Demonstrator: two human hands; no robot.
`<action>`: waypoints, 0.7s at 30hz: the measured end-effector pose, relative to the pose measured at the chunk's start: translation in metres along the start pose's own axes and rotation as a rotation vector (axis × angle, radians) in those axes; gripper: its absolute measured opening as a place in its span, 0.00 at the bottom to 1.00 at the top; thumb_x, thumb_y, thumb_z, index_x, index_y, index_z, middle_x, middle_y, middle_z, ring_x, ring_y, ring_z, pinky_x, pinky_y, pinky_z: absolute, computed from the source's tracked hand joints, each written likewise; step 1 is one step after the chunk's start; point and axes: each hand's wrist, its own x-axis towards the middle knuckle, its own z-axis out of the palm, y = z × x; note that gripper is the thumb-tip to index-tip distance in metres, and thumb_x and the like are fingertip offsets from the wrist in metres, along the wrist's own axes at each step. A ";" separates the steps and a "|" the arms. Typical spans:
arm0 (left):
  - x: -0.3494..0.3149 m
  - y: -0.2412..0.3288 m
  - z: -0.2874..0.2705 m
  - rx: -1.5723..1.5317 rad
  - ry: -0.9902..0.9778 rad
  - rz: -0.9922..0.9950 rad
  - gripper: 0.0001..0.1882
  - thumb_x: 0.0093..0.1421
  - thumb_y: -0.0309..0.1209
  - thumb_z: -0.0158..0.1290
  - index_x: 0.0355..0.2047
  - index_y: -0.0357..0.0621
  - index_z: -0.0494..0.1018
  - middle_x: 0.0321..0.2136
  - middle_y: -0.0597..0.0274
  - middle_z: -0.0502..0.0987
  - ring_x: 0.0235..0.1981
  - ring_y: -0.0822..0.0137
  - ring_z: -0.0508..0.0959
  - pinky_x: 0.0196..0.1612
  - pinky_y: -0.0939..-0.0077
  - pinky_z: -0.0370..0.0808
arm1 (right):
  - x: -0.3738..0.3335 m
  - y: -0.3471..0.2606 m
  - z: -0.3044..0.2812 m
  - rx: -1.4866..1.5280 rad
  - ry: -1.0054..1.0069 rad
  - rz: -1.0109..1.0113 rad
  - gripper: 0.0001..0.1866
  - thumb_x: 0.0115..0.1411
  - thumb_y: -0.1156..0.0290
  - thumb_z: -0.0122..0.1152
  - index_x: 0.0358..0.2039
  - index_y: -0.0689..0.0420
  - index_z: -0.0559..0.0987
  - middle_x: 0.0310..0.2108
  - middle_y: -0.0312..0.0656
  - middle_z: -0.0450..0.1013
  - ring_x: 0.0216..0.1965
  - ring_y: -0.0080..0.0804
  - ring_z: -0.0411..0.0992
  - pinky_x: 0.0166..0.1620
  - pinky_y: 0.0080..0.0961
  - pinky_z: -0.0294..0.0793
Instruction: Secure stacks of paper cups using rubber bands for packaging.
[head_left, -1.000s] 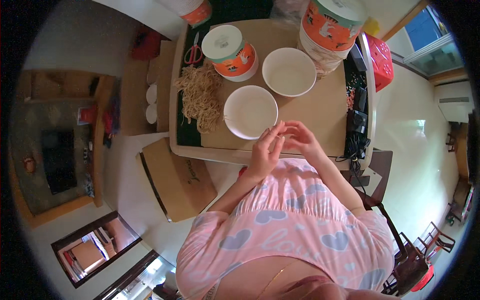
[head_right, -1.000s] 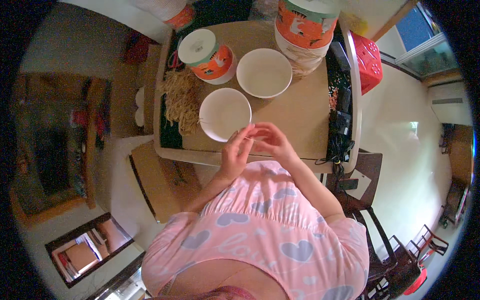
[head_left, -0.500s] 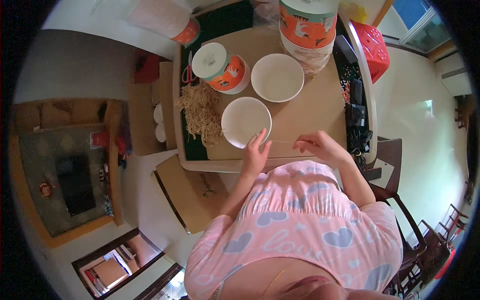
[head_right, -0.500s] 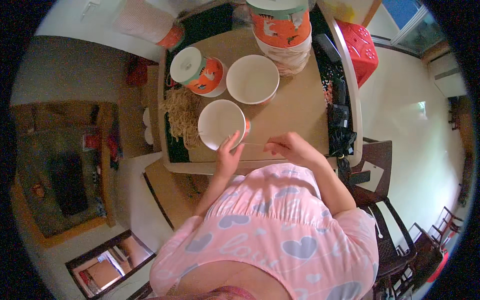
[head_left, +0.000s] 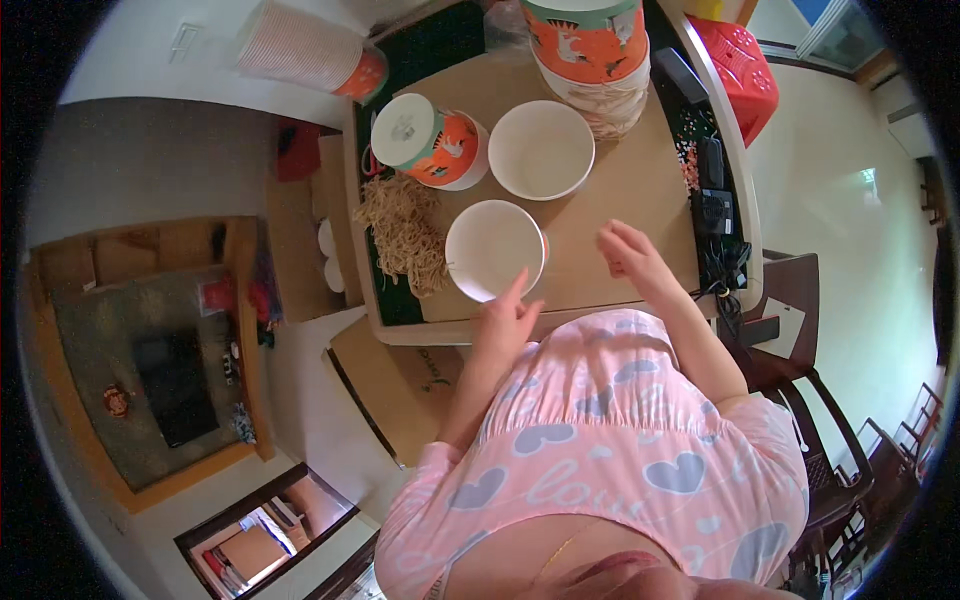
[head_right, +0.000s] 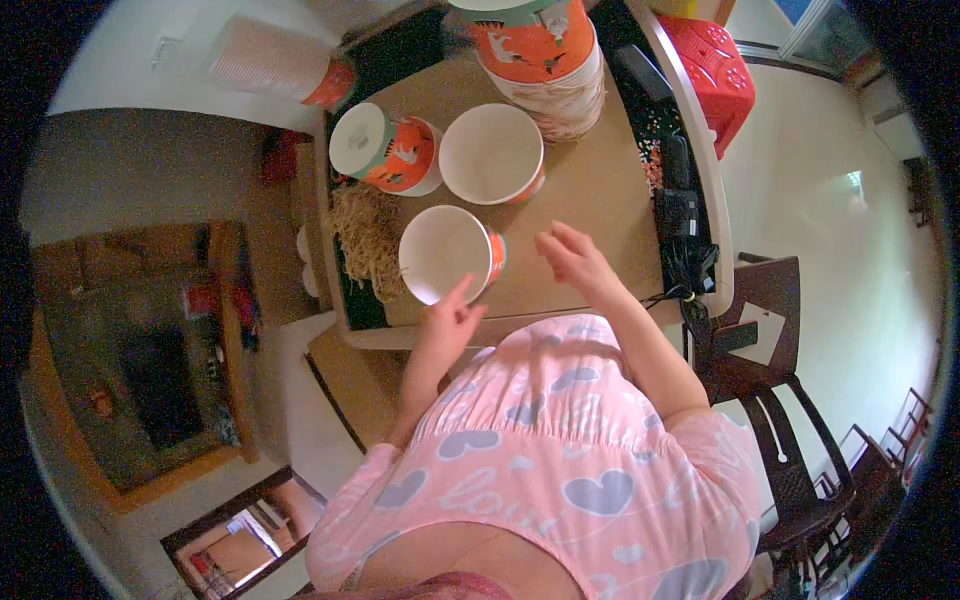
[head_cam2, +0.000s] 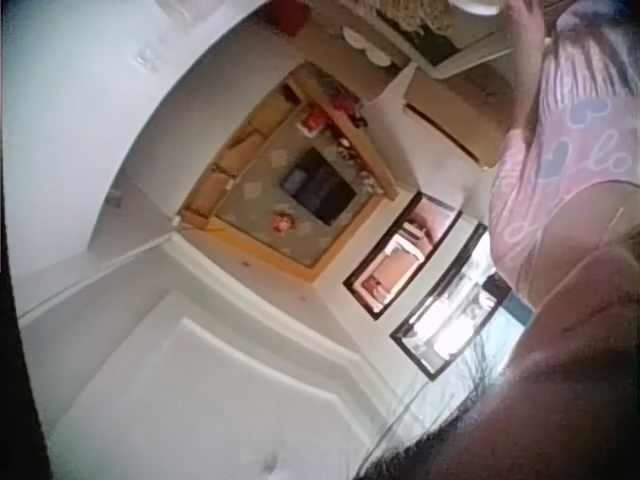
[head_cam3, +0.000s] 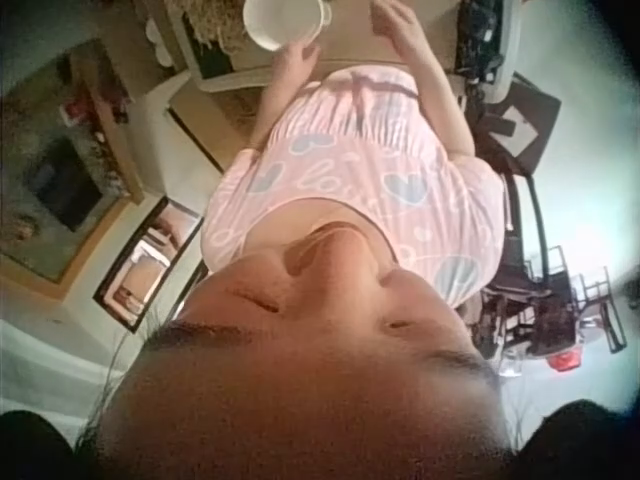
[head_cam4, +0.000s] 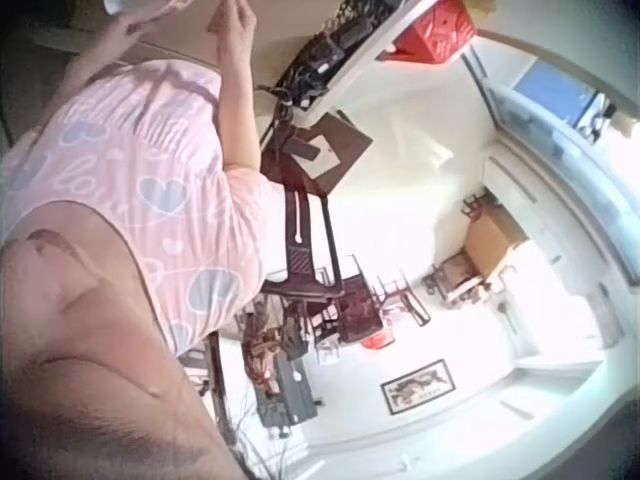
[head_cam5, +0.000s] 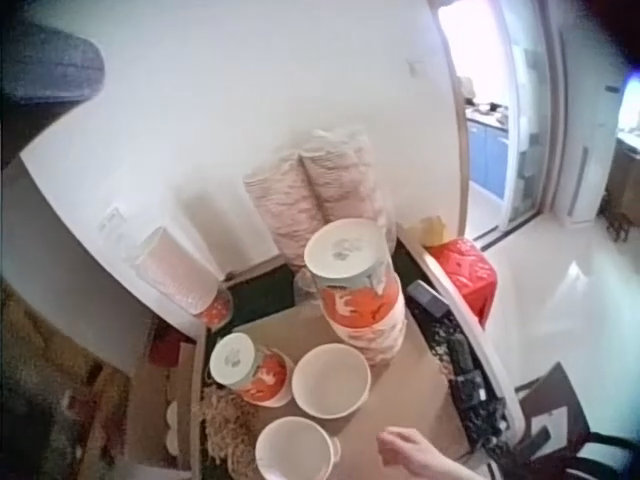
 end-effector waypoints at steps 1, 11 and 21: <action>-0.001 0.014 -0.012 -0.016 -0.170 -0.356 0.17 0.52 0.28 0.56 0.43 0.38 0.73 0.32 0.50 0.75 0.33 0.58 0.75 0.35 0.67 0.71 | 0.000 -0.001 0.012 -0.356 0.123 -0.062 0.05 0.61 0.70 0.45 0.31 0.57 0.68 0.23 0.36 0.64 0.26 0.24 0.63 0.31 0.24 0.65; 0.056 -0.044 0.051 -0.292 0.175 -0.050 0.12 0.50 0.23 0.58 0.35 0.36 0.70 0.30 0.57 0.77 0.30 0.68 0.78 0.35 0.74 0.74 | 0.041 0.038 0.008 -0.497 0.095 -0.269 0.12 0.56 0.77 0.53 0.42 0.61 0.68 0.24 0.37 0.69 0.23 0.20 0.66 0.27 0.18 0.66; 0.052 -0.053 0.024 -0.382 0.197 -0.006 0.07 0.50 0.19 0.55 0.30 0.36 0.69 0.27 0.62 0.76 0.31 0.72 0.76 0.37 0.78 0.74 | 0.057 0.045 0.022 -0.540 0.126 -0.249 0.05 0.57 0.76 0.55 0.34 0.62 0.76 0.28 0.35 0.74 0.29 0.17 0.70 0.32 0.16 0.70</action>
